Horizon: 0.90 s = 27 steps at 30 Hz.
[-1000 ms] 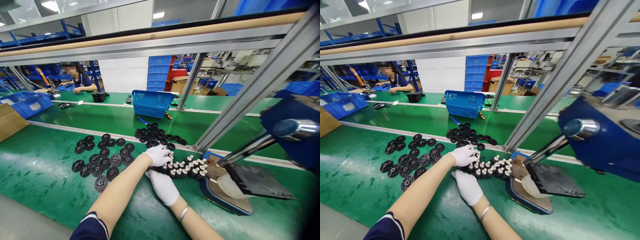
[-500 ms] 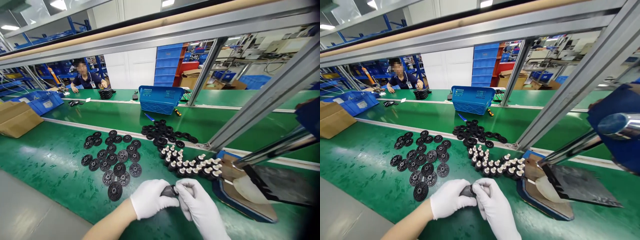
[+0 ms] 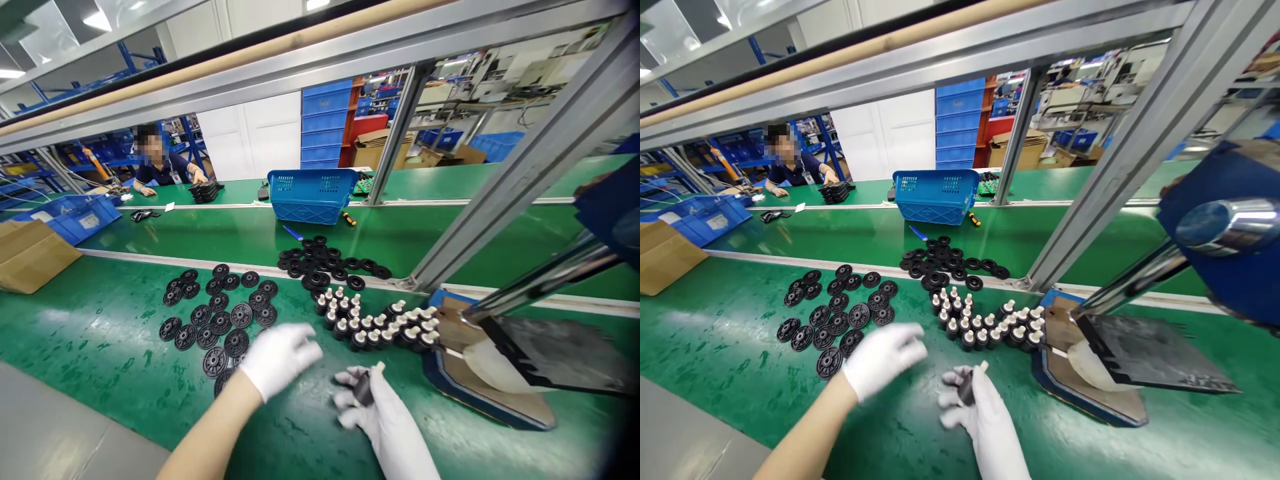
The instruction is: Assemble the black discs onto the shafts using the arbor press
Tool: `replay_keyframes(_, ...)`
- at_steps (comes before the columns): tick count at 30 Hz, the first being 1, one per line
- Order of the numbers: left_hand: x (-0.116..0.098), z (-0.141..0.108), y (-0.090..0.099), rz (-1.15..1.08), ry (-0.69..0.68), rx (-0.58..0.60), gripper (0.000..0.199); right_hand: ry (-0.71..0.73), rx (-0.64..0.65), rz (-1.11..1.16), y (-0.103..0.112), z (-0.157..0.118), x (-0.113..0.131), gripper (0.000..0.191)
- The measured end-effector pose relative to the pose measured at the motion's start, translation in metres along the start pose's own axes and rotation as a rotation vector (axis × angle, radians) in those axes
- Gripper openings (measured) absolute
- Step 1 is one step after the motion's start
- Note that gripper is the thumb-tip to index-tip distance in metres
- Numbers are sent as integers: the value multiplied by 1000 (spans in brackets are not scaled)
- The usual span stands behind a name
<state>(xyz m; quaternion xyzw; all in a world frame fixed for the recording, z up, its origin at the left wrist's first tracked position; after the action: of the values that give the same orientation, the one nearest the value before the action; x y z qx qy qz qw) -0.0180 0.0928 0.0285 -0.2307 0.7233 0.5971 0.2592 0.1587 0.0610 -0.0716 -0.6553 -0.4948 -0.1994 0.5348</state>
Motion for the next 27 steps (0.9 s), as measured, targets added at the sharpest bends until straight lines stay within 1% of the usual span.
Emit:
replay_keyframes(2, 27, 26, 36, 89, 115, -124, 44, -50, 49, 47, 0, 1, -4, 53)
replay_keyframes(3, 42, 38, 49, 131, 181, -162, 49, -62, 67, 34, 0, 1, -5, 55)
replay_keyframes(4, 56, 50, 58, 166, 244, -183, 57, -67, 73, 9, 0, 1, -6, 55)
replay_keyframes(5, 68, 59, 63, 193, 296, -196, 62, -72, 75, -21, 0, 0, -6, 53)
replay_keyframes(7, 85, 73, 64, 222, 356, -208, 69, -89, 82, -86, 0, 0, -8, 51)
replay_keyframes(10, 97, 82, 59, 209, 361, -238, 74, -97, 102, -146, 1, 1, -10, 50)
replay_keyframes(12, 98, 81, 59, 163, 336, -277, 75, -85, 111, -163, 4, 4, -12, 49)
replay_keyframes(13, 97, 78, 60, 129, 316, -301, 72, -84, 117, -169, 5, 5, -14, 48)
replay_keyframes(15, 95, 67, 67, 41, 269, -361, 57, -98, 135, -188, 6, 7, -18, 48)
replay_keyframes(17, 92, 50, 77, -70, 227, -434, 40, -113, 146, -231, 8, 9, -21, 48)
replay_keyframes(18, 91, 39, 80, -134, 208, -470, 37, -120, 152, -261, 9, 9, -21, 47)
replay_keyframes(20, 85, 17, 84, -251, 176, -525, 38, -134, 178, -314, 8, 8, -20, 44)
replay_keyframes(21, 81, 7, 82, -327, 155, -530, 39, -144, 199, -330, 6, 7, -19, 42)
replay_keyframes(22, 76, 0, 77, -448, 134, -512, 38, -156, 218, -335, 5, 6, -18, 42)
replay_keyframes(23, 72, -5, 67, -618, 118, -469, 37, -167, 234, -331, 3, 5, -17, 43)
replay_keyframes(24, 66, -8, 54, -826, 111, -400, 34, -176, 239, -321, 2, 5, -16, 45)
replay_keyframes(26, 52, -10, 20, -1259, 128, -213, 31, -187, 239, -293, 2, 6, -17, 49)
replay_keyframes(27, 43, -10, 3, -1426, 150, -122, 30, -187, 237, -280, 2, 7, -17, 51)
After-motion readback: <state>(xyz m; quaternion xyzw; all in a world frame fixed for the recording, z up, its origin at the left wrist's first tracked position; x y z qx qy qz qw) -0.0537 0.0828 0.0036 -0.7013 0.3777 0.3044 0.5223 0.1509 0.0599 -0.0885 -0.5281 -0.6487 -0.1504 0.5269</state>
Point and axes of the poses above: each hand's wrist, its own z-axis towards the middle knuckle, its own y-axis out of the back of the hand, x = y × z, the point moved 7 cm from there along z, towards the middle knuckle, and after that the axes turned 4 degrees about x, right-handed, at the moved point
